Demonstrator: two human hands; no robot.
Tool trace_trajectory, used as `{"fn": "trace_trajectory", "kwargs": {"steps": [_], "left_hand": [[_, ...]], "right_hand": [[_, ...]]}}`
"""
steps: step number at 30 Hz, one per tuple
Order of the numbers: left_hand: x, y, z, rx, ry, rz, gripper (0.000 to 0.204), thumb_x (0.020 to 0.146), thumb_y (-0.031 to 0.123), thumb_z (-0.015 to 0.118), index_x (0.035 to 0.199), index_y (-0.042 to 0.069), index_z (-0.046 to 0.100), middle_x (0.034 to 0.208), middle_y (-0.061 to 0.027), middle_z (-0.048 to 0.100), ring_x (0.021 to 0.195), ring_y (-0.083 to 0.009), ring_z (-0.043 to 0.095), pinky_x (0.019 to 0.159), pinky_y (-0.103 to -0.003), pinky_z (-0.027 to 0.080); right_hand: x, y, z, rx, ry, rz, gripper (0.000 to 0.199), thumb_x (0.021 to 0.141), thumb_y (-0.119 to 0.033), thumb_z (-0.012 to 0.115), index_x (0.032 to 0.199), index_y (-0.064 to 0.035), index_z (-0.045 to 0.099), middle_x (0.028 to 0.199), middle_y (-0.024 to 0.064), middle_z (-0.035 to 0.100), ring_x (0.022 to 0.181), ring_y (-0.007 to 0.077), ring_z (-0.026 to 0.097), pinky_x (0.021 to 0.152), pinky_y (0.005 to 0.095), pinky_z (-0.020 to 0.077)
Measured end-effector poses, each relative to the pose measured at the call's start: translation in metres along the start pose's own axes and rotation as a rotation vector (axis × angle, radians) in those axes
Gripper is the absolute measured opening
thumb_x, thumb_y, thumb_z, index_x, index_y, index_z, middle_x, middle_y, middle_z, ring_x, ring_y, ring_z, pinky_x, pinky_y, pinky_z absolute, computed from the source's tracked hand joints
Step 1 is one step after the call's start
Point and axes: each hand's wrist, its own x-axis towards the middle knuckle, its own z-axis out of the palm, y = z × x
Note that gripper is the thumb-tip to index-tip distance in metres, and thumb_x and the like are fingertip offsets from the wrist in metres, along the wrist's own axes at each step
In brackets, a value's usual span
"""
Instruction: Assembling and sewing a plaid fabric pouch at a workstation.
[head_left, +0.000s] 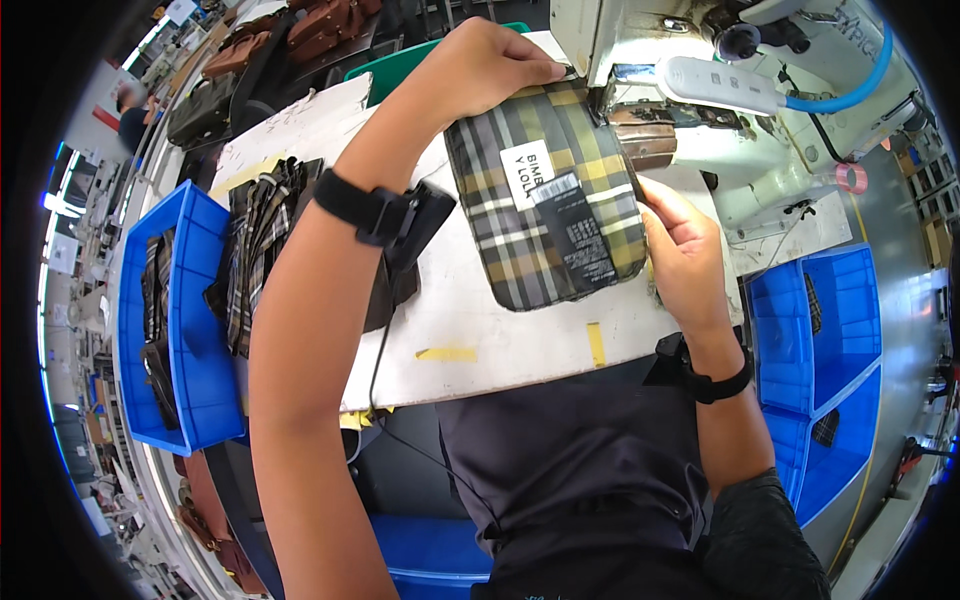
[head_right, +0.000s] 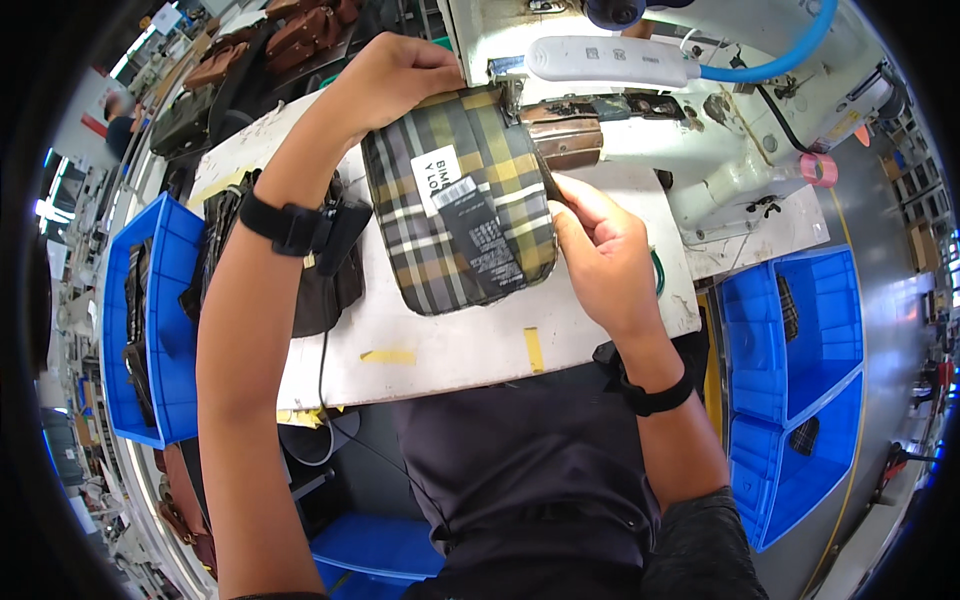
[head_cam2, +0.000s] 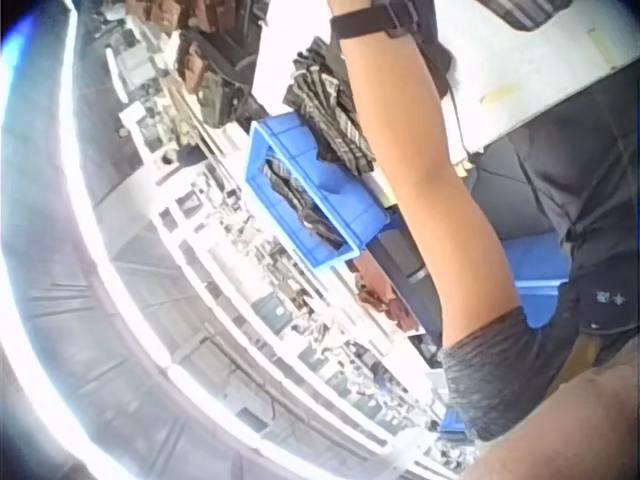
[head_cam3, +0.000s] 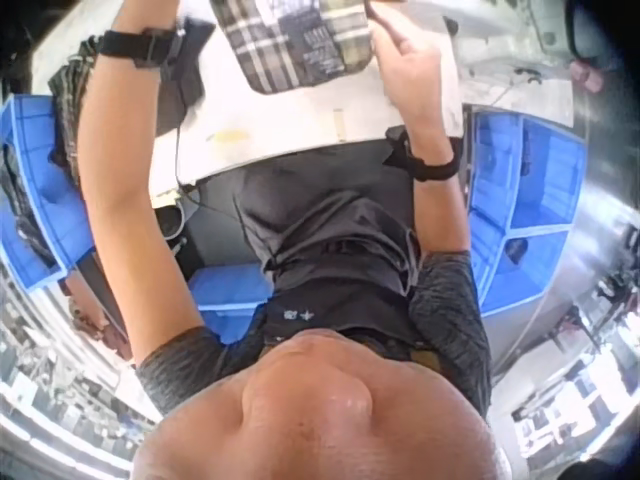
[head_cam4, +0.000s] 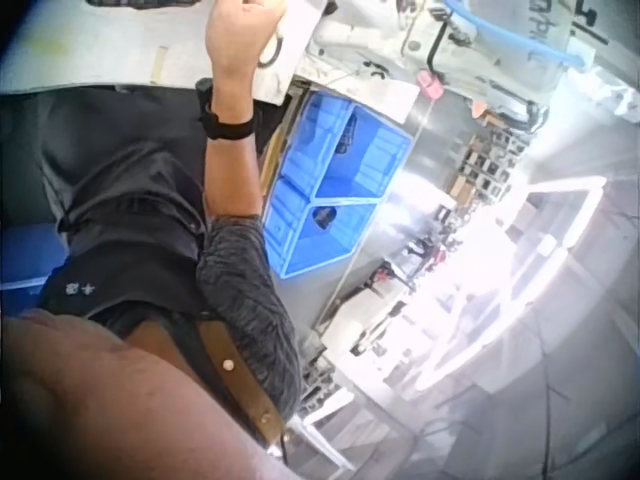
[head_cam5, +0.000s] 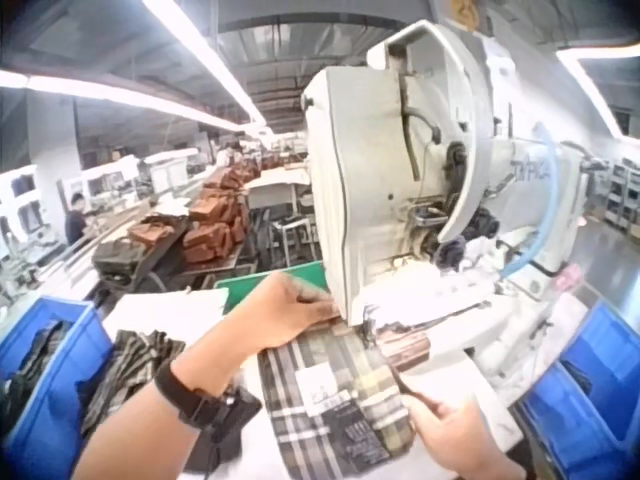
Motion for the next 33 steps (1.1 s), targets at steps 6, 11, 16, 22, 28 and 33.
{"fn": "trace_trajectory", "kwargs": {"steps": [6,11,16,22,28,33], "left_hand": [[-0.013,-0.012,0.01,-0.497,0.033,-0.188,0.025,0.097,0.024,0.078,0.115,0.007,0.082,0.103,-0.0032,0.08,0.093,-0.0099,0.073,0.086,-0.025,0.057],[-0.012,-0.017,0.006,-0.68,-0.049,-0.115,0.025,0.1,0.02,0.072,0.121,0.009,0.08,0.108,-0.0037,0.078,0.098,-0.011,0.073,0.091,-0.025,0.058],[-0.011,-0.017,0.007,-0.353,-0.029,-0.047,0.024,0.095,0.023,0.077,0.114,0.009,0.082,0.097,-0.0014,0.078,0.086,-0.0092,0.072,0.08,-0.023,0.056],[-0.007,-0.016,0.018,-0.458,0.073,-0.148,0.022,0.095,0.026,0.079,0.105,0.007,0.083,0.096,-0.0027,0.079,0.081,-0.0096,0.072,0.074,-0.023,0.056],[-0.007,-0.022,0.023,-0.588,0.056,-0.143,0.023,0.095,0.025,0.078,0.108,0.007,0.083,0.1,-0.0032,0.079,0.081,-0.0092,0.071,0.076,-0.024,0.056],[0.0,-0.016,0.018,-0.329,0.049,0.035,0.022,0.094,0.026,0.08,0.107,0.009,0.084,0.094,-0.0036,0.079,0.079,-0.0088,0.071,0.075,-0.024,0.056]], "right_hand": [[0.001,0.004,-0.001,-0.171,0.064,-0.061,0.034,0.106,0.002,0.054,0.138,0.0075,0.063,0.124,0.0105,0.073,0.112,0.0117,0.066,0.099,0.0263,0.0512],[0.002,0.006,-0.005,-0.199,0.053,-0.096,0.033,0.106,0.004,0.054,0.137,0.0093,0.062,0.129,0.0132,0.07,0.116,0.0154,0.066,0.102,0.0282,0.0509],[0.001,0.012,-0.005,-0.185,0.058,-0.083,0.034,0.107,-0.001,0.056,0.139,0.0087,0.062,0.13,0.0113,0.069,0.116,0.0147,0.065,0.104,0.0281,0.0496],[-0.001,0.018,-0.005,-0.224,0.077,-0.105,0.034,0.107,-0.001,0.056,0.139,0.009,0.061,0.13,0.0118,0.069,0.116,0.015,0.065,0.104,0.0285,0.0497],[-0.001,0.013,-0.004,-0.231,0.064,-0.124,0.037,0.107,-0.007,0.06,0.141,0.0078,0.059,0.131,0.0089,0.068,0.116,0.0133,0.064,0.103,0.0276,0.0493],[-0.001,0.012,-0.004,-0.206,0.049,-0.102,0.038,0.107,-0.006,0.06,0.142,0.0078,0.059,0.131,0.009,0.068,0.116,0.0135,0.064,0.103,0.0277,0.0491]]}}
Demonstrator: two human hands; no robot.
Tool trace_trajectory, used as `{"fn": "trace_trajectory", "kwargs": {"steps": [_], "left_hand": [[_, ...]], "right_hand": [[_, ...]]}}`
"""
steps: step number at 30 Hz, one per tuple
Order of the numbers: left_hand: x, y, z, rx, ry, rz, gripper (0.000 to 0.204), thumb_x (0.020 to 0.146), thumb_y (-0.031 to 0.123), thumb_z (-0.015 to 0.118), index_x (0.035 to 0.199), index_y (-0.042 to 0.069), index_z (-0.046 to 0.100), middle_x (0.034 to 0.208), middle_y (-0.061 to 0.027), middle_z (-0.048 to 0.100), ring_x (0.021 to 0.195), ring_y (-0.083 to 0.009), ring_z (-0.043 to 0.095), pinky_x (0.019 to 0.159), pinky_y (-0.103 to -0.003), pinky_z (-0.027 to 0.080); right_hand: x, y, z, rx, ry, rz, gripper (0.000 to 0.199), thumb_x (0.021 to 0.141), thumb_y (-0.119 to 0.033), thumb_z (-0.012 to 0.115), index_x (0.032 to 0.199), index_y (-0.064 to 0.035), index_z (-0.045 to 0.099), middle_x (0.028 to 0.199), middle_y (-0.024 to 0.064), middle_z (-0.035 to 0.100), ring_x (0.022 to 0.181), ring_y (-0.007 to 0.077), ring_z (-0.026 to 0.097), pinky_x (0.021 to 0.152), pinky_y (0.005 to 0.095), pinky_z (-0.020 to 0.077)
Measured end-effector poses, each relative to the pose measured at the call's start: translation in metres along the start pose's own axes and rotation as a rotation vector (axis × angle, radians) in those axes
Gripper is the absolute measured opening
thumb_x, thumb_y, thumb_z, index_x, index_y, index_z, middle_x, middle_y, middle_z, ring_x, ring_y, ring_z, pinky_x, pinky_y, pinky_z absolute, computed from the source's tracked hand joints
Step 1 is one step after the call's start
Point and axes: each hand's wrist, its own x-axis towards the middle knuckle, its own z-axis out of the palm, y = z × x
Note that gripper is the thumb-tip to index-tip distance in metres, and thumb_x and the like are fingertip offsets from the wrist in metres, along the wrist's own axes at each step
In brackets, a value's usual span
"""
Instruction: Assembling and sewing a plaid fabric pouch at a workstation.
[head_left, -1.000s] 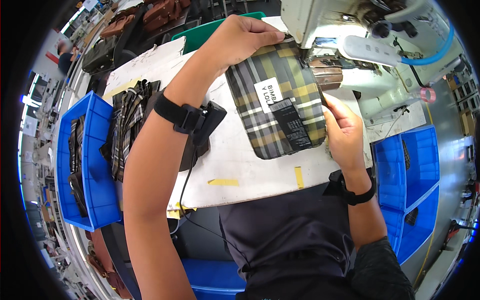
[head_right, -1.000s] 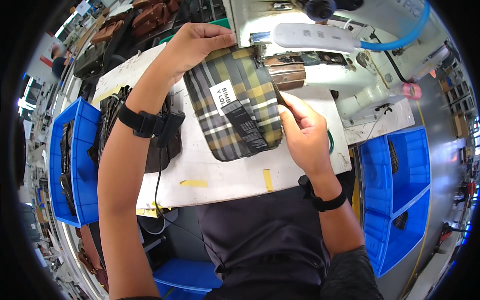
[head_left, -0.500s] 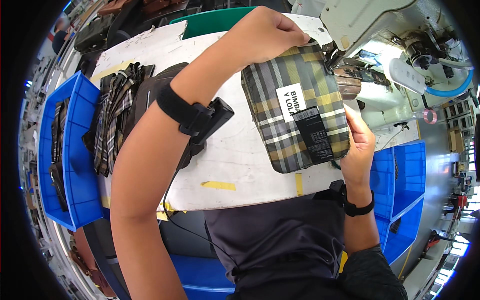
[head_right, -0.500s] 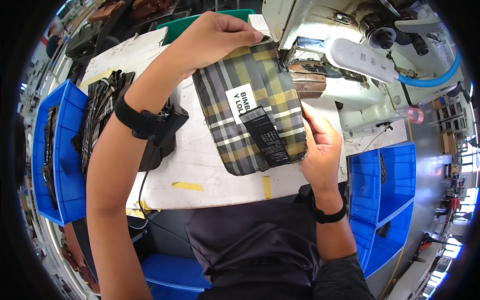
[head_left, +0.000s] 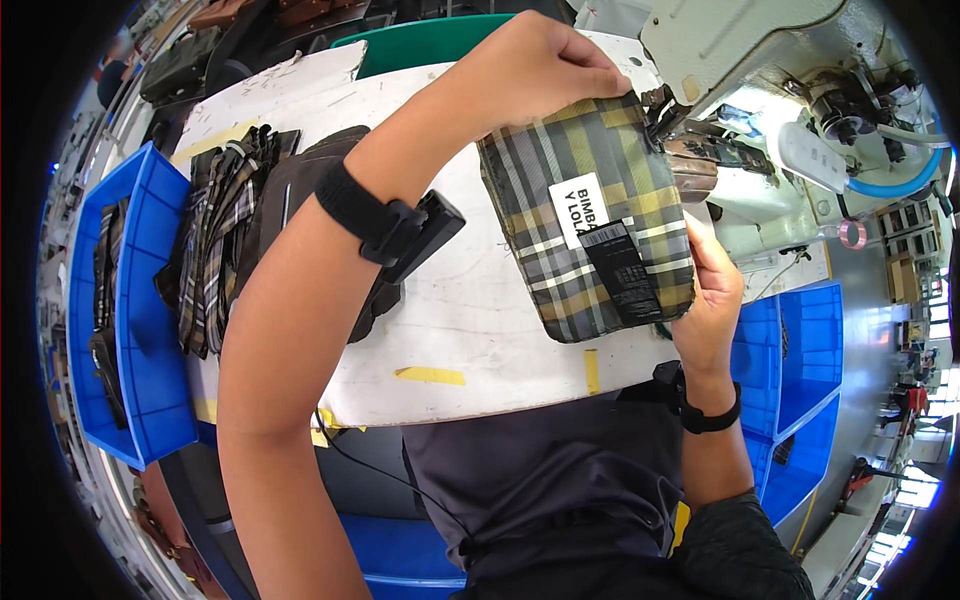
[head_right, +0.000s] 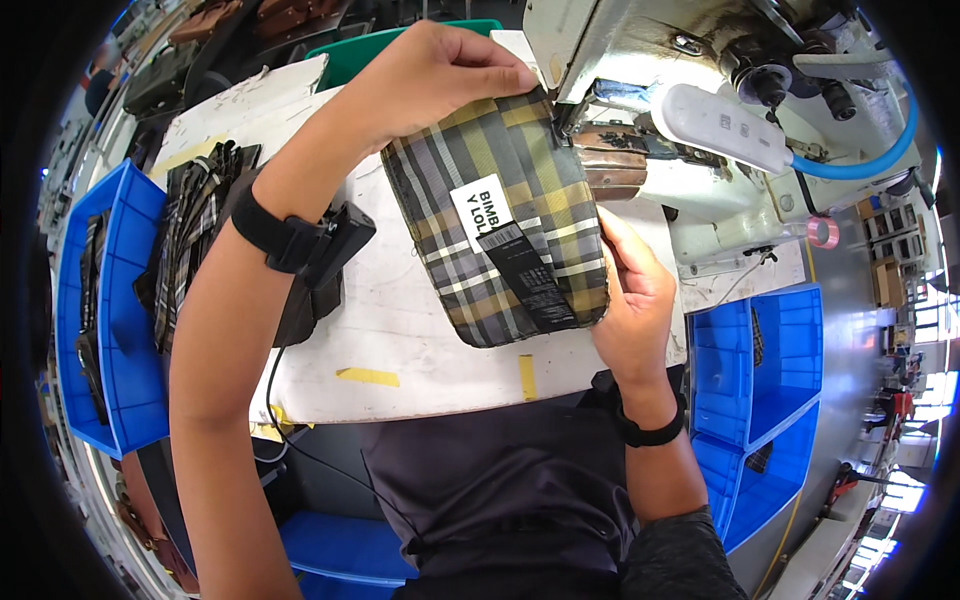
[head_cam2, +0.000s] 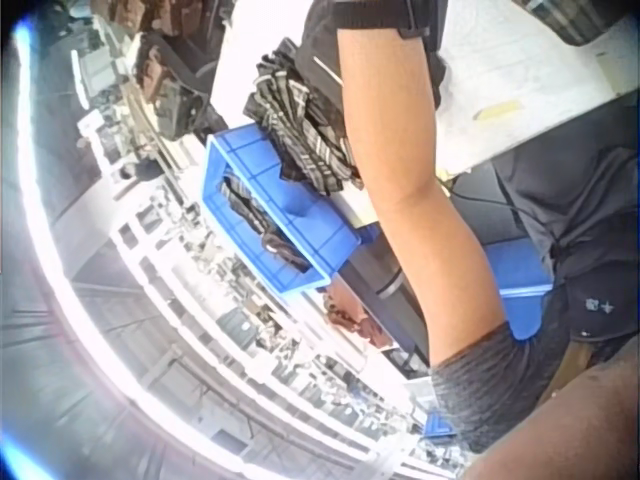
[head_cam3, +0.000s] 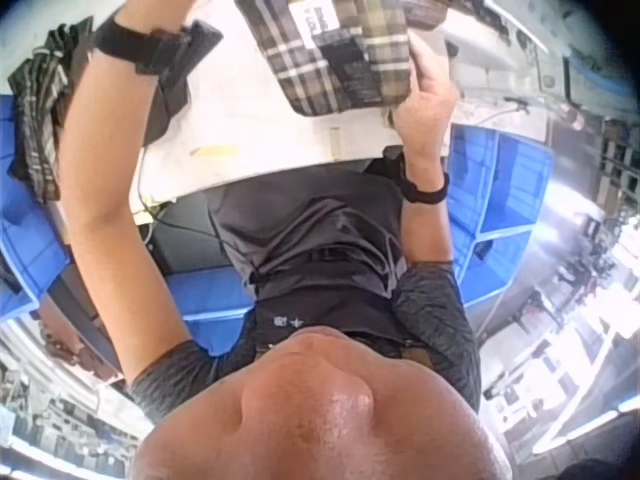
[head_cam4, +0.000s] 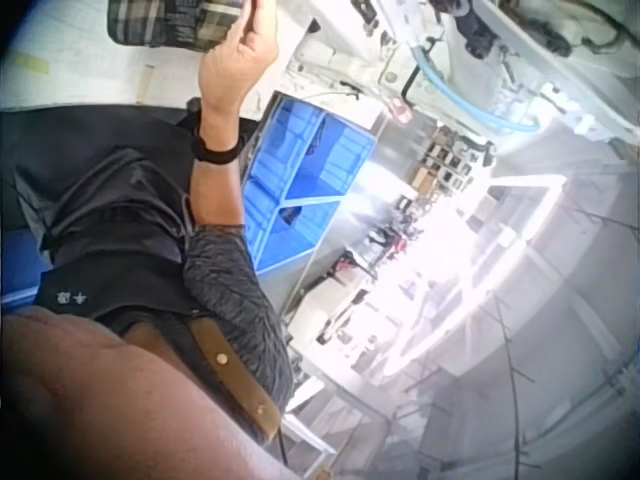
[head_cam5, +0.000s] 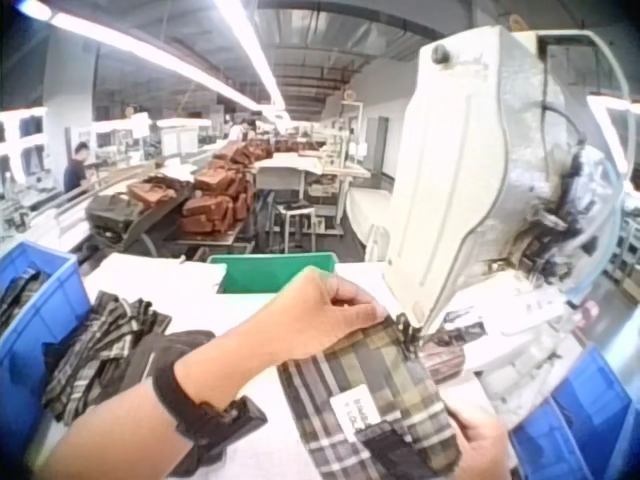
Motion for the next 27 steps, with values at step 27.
{"fn": "trace_trajectory", "kwargs": {"steps": [27], "left_hand": [[0.0,-0.012,-0.009,0.009,-0.047,-0.015,0.027,0.096,0.031,0.079,0.108,0.007,0.081,0.092,0.001,0.077,0.079,-0.0048,0.068,0.075,-0.021,0.054]], "right_hand": [[-0.002,0.0,0.0,-0.013,0.017,0.007,0.038,0.108,-0.006,0.058,0.143,0.0088,0.058,0.131,0.0106,0.068,0.117,0.0143,0.065,0.103,0.028,0.05]]}}
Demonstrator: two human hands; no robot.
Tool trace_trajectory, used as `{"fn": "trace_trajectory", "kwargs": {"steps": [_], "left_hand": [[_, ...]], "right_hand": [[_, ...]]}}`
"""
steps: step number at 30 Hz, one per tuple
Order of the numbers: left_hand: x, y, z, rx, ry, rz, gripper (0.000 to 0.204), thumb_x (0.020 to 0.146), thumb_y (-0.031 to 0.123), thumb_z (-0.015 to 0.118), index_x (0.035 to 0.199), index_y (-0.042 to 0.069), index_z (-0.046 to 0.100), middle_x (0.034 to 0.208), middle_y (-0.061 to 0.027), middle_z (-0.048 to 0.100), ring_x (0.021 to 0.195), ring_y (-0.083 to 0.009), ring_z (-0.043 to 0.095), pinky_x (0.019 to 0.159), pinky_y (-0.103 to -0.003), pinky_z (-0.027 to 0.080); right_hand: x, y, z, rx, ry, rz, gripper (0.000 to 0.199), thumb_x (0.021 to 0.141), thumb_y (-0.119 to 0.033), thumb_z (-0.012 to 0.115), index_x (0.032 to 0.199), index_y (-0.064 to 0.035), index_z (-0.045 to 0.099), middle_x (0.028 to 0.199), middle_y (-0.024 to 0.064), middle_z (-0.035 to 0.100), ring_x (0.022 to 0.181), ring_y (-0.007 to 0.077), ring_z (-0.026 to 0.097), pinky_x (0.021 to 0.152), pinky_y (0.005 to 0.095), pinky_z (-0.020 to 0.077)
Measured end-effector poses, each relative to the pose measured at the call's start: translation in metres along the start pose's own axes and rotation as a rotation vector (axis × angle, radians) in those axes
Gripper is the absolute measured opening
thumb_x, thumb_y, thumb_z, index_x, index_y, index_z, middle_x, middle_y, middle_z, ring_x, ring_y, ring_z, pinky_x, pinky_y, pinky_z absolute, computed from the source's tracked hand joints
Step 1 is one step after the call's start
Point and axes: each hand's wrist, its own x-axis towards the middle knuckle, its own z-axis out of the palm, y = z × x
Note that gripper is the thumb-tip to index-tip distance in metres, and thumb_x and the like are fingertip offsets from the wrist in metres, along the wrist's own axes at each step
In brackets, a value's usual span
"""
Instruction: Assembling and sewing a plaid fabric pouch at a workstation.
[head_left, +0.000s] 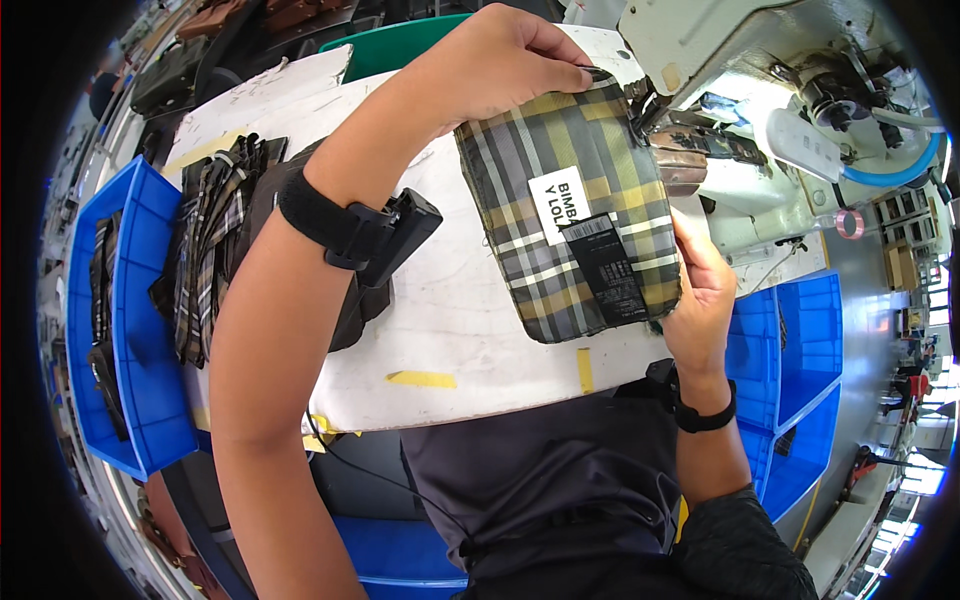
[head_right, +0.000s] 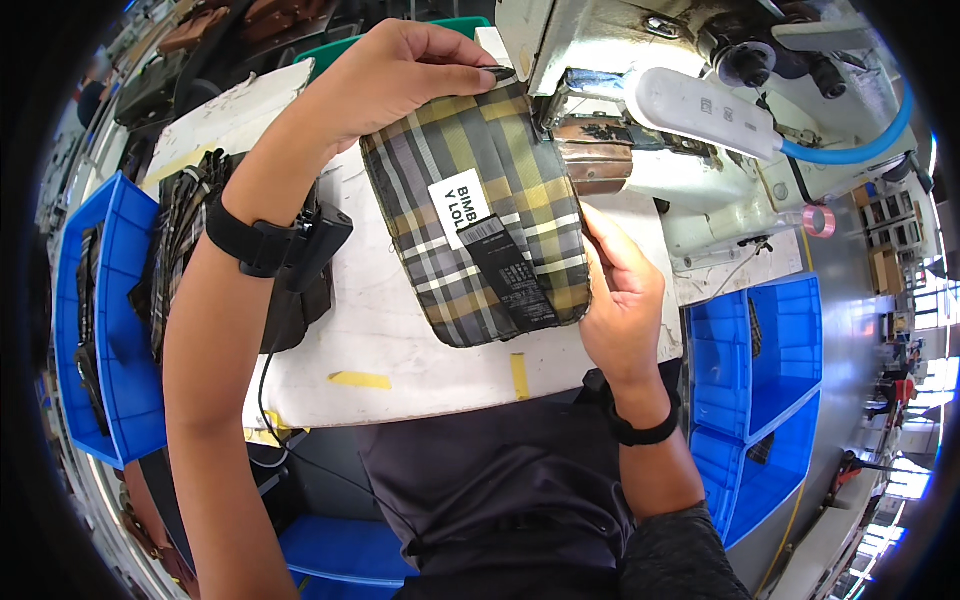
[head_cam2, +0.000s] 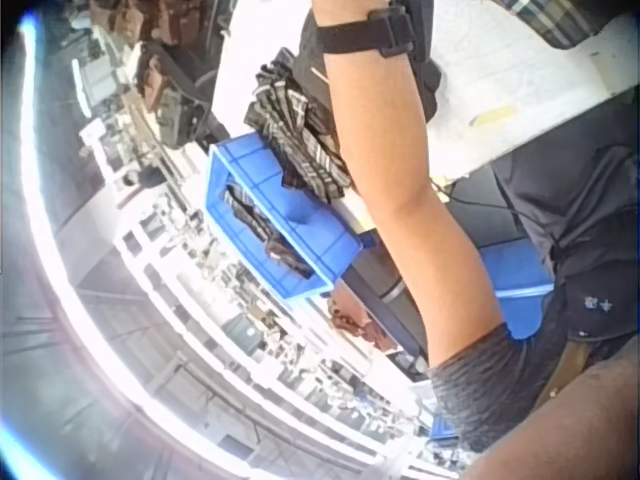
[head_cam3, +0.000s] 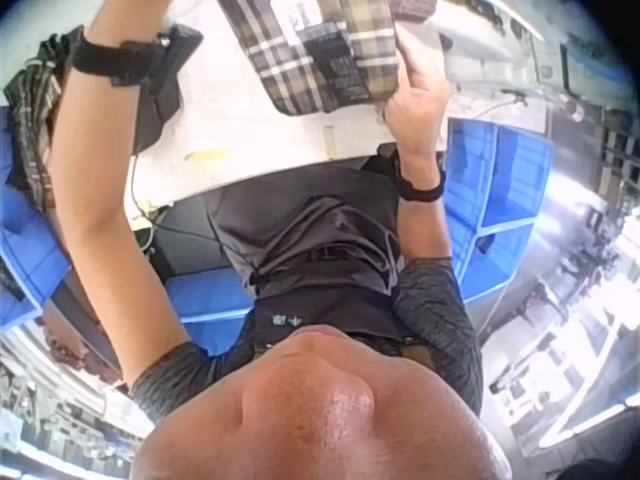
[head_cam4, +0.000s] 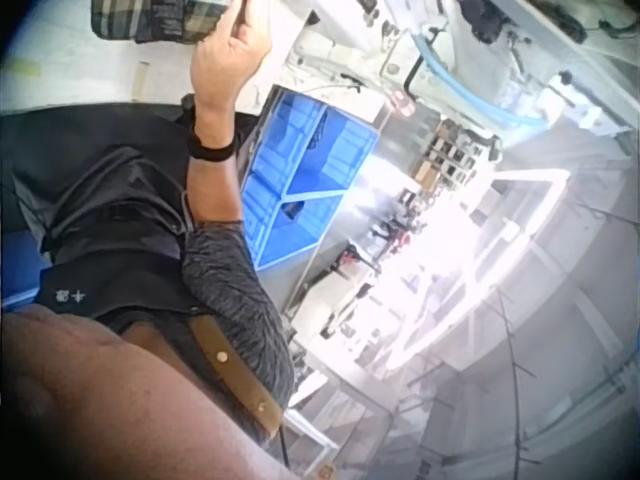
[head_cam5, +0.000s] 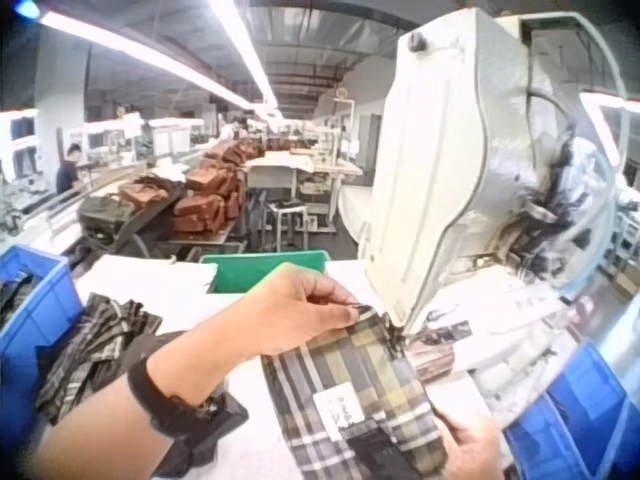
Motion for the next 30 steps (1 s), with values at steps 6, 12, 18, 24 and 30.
{"fn": "trace_trajectory", "kwargs": {"steps": [6,12,18,24,30], "left_hand": [[0.001,0.01,0.003,0.182,0.24,0.024,0.032,0.098,0.033,0.075,0.098,0.002,0.081,0.086,-0.0025,0.075,0.078,-0.0082,0.064,0.075,-0.024,0.052],[-0.065,0.05,0.006,0.437,0.376,0.274,0.026,0.098,0.025,0.072,0.106,0.0,0.075,0.09,-0.0059,0.073,0.083,-0.0132,0.065,0.079,-0.029,0.052],[-0.159,0.08,0.103,0.623,0.193,0.487,0.049,0.077,0.017,0.09,0.117,0.006,0.064,0.115,-0.013,0.067,0.108,-0.0351,0.063,0.093,-0.045,0.053],[-0.154,0.06,0.141,0.699,0.524,0.508,0.038,0.084,-0.005,0.07,0.121,0.0,0.062,0.119,-0.0172,0.067,0.105,-0.0385,0.066,0.089,-0.045,0.055],[-0.144,0.066,0.13,0.895,0.466,0.621,0.034,0.082,-0.004,0.073,0.115,0.006,0.074,0.112,-0.0085,0.069,0.101,-0.0295,0.068,0.087,-0.04,0.054]], "right_hand": [[0.001,-0.004,0.003,0.053,-0.028,0.002,0.038,0.108,-0.007,0.06,0.143,0.0079,0.058,0.131,0.0104,0.069,0.118,0.0145,0.065,0.103,0.0282,0.0498],[0.003,-0.006,0.002,0.109,0.003,0.004,0.037,0.101,0.005,0.058,0.138,0.0048,0.063,0.123,0.0109,0.074,0.111,0.0153,0.07,0.101,0.0292,0.0519],[-0.002,-0.007,0.014,0.204,0.043,-0.028,0.033,0.098,0.0,0.062,0.13,0.0037,0.067,0.116,0.01,0.076,0.103,0.0144,0.072,0.092,0.0295,0.0553],[0.009,-0.018,0.024,0.197,0.08,0.067,0.031,0.091,-0.012,0.064,0.118,0.0027,0.071,0.098,0.0162,0.078,0.091,0.0237,0.075,0.083,0.0343,0.0559],[-0.019,-0.007,0.034,-0.137,0.305,-0.051,0.037,0.085,-0.005,0.058,0.121,-0.0013,0.069,0.106,0.0212,0.072,0.106,0.0434,0.066,0.092,0.0484,0.0533]]}}
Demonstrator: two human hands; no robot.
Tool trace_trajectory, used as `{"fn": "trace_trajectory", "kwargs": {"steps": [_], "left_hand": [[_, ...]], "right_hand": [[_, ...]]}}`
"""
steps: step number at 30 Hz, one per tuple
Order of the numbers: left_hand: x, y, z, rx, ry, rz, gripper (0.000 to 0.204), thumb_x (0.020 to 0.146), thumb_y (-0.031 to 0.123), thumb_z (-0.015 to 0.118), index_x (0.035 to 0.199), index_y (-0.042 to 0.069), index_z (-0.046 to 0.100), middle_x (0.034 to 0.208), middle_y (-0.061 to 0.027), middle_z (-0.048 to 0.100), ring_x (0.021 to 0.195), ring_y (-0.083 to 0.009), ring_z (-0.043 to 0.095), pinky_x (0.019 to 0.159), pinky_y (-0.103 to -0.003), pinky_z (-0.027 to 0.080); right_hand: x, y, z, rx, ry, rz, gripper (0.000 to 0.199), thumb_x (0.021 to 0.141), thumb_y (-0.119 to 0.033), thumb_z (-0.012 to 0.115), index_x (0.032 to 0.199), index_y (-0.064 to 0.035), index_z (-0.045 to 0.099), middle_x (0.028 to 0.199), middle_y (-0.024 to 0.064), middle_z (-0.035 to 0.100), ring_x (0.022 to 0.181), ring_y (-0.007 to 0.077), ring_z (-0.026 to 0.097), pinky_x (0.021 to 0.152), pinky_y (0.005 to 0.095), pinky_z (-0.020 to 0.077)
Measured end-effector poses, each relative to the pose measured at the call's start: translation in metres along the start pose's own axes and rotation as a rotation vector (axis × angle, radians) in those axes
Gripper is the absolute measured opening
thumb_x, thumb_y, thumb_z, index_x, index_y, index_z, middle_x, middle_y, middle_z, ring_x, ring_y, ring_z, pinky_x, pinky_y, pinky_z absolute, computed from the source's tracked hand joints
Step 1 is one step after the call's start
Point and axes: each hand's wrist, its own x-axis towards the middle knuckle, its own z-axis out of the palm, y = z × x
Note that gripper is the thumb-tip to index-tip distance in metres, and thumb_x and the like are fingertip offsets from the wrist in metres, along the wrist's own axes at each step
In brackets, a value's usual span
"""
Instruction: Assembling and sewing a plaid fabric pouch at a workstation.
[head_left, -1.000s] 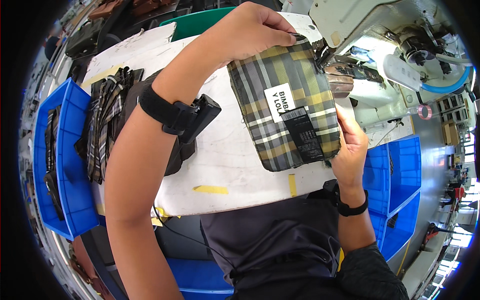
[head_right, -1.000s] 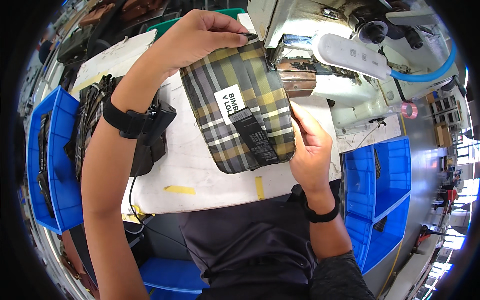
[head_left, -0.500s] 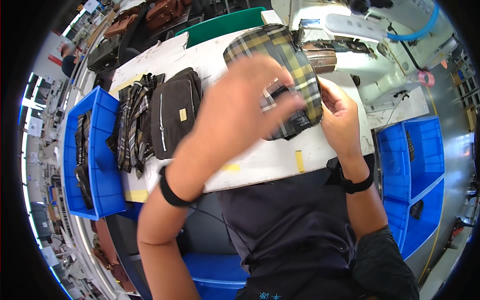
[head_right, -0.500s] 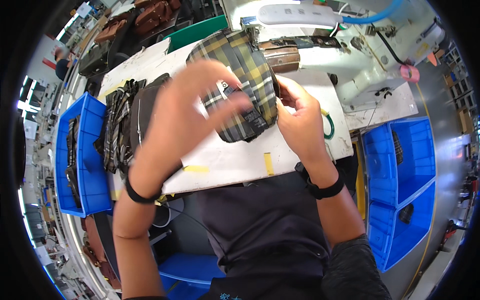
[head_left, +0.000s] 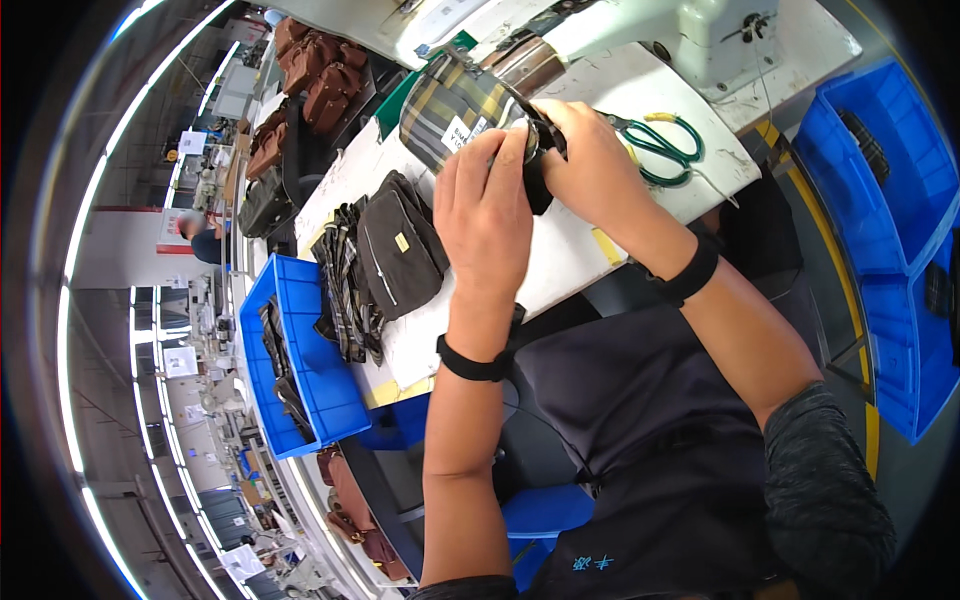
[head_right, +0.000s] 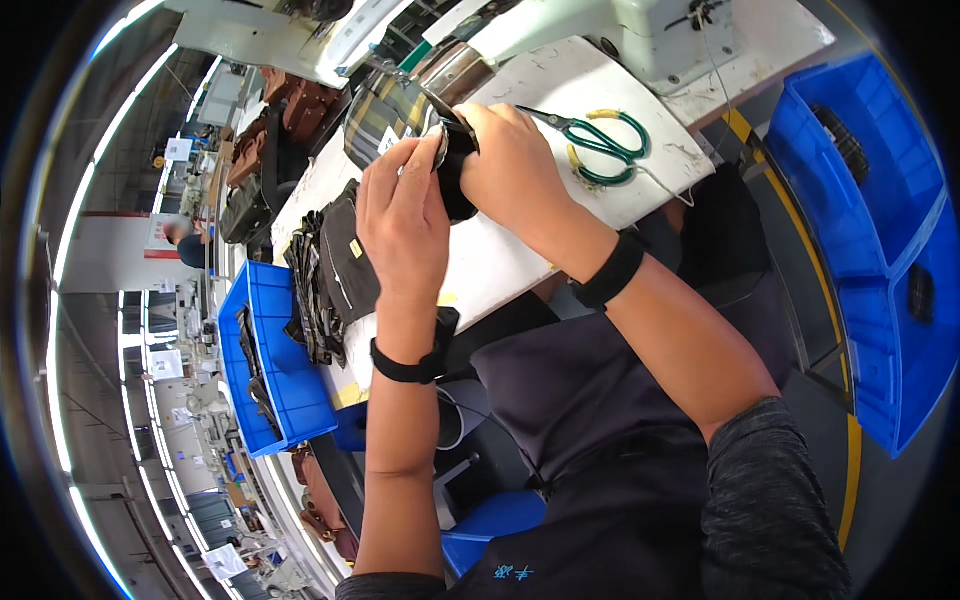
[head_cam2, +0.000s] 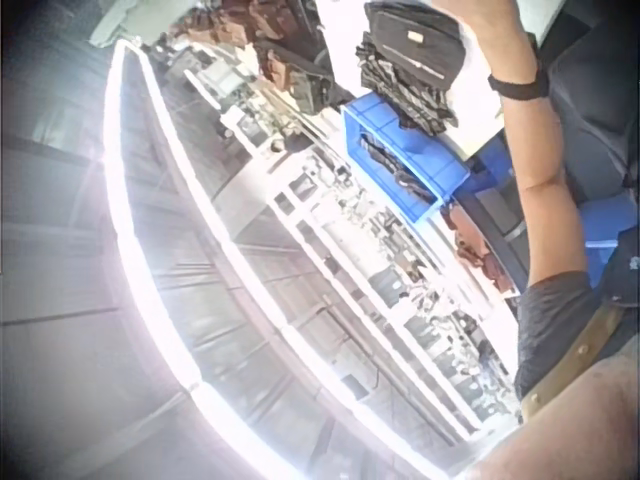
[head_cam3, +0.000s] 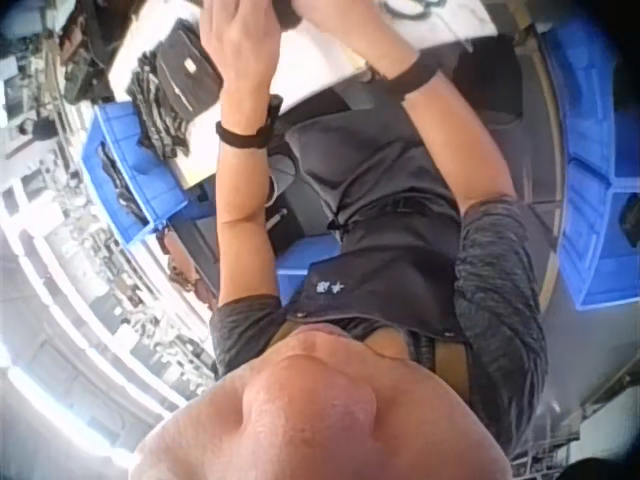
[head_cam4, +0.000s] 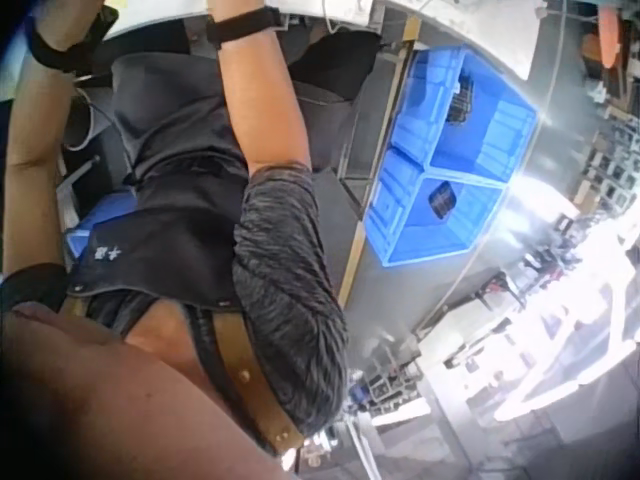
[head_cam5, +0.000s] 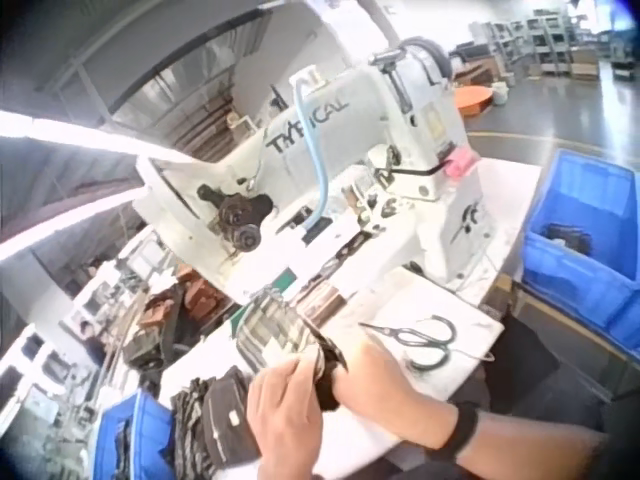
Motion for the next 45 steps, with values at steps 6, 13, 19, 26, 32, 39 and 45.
{"fn": "trace_trajectory", "kwargs": {"steps": [6,13,19,26,32,39,45], "left_hand": [[0.016,-0.01,-0.012,0.001,-0.193,0.199,0.034,0.081,-0.002,0.071,0.114,0.006,0.075,0.105,-0.0054,0.07,0.094,-0.0246,0.069,0.083,-0.037,0.056],[0.02,-0.007,-0.011,0.034,-0.248,0.237,0.033,0.079,-0.001,0.077,0.111,0.006,0.076,0.102,-0.0039,0.071,0.09,-0.0224,0.071,0.078,-0.033,0.059],[0.018,-0.002,-0.009,0.079,-0.168,0.255,0.027,0.078,0.002,0.077,0.104,0.005,0.076,0.098,-0.005,0.07,0.085,-0.0214,0.071,0.075,-0.033,0.058],[0.024,0.024,-0.012,0.141,-0.269,0.052,0.029,0.08,0.0,0.077,0.109,0.002,0.073,0.099,-0.0074,0.07,0.083,-0.0232,0.069,0.074,-0.033,0.057],[0.021,0.022,-0.014,0.135,-0.263,0.059,0.031,0.079,-0.002,0.079,0.11,0.002,0.076,0.098,-0.0065,0.07,0.081,-0.0219,0.069,0.071,-0.032,0.057],[0.027,0.017,-0.014,0.003,-0.212,0.087,0.032,0.076,-0.006,0.079,0.108,-0.002,0.077,0.094,-0.0087,0.07,0.076,-0.0217,0.067,0.067,-0.031,0.056],[0.026,0.01,-0.012,-0.026,-0.201,0.069,0.033,0.074,-0.007,0.078,0.106,-0.002,0.076,0.094,-0.0079,0.07,0.073,-0.0207,0.066,0.064,-0.031,0.054]], "right_hand": [[-0.027,0.002,-0.025,0.327,-0.098,0.053,0.039,0.092,-0.006,0.059,0.13,0.0005,0.067,0.113,0.0197,0.075,0.098,0.0412,0.07,0.088,0.0407,0.056],[-0.016,0.004,-0.033,0.607,-0.283,0.235,0.037,0.094,-0.008,0.061,0.128,0.0043,0.069,0.1,0.0156,0.077,0.081,0.0131,0.068,0.077,0.0296,0.0555],[-0.023,-0.002,-0.027,0.672,-0.217,0.27,0.034,0.094,-0.003,0.062,0.127,0.0059,0.069,0.103,0.0149,0.076,0.084,0.0131,0.069,0.079,0.028,0.0564],[-0.019,-0.008,-0.035,0.804,-0.209,0.324,0.028,0.097,0.003,0.062,0.123,0.0082,0.07,0.103,0.0089,0.076,0.091,0.0083,0.068,0.078,0.0237,0.0558],[-0.017,-0.011,-0.036,0.856,-0.256,0.366,0.027,0.098,0.003,0.061,0.123,0.0099,0.069,0.102,0.0094,0.075,0.092,0.0078,0.067,0.079,0.0243,0.0568],[-0.015,-0.015,-0.042,0.89,-0.255,0.405,0.03,0.099,0.003,0.06,0.128,0.0096,0.067,0.108,0.0103,0.075,0.099,0.0098,0.069,0.085,0.0251,0.058],[-0.012,-0.011,-0.036,0.887,-0.249,0.42,0.032,0.099,0.004,0.062,0.13,0.0086,0.067,0.113,0.0118,0.075,0.104,0.0118,0.07,0.09,0.0259,0.0586]]}}
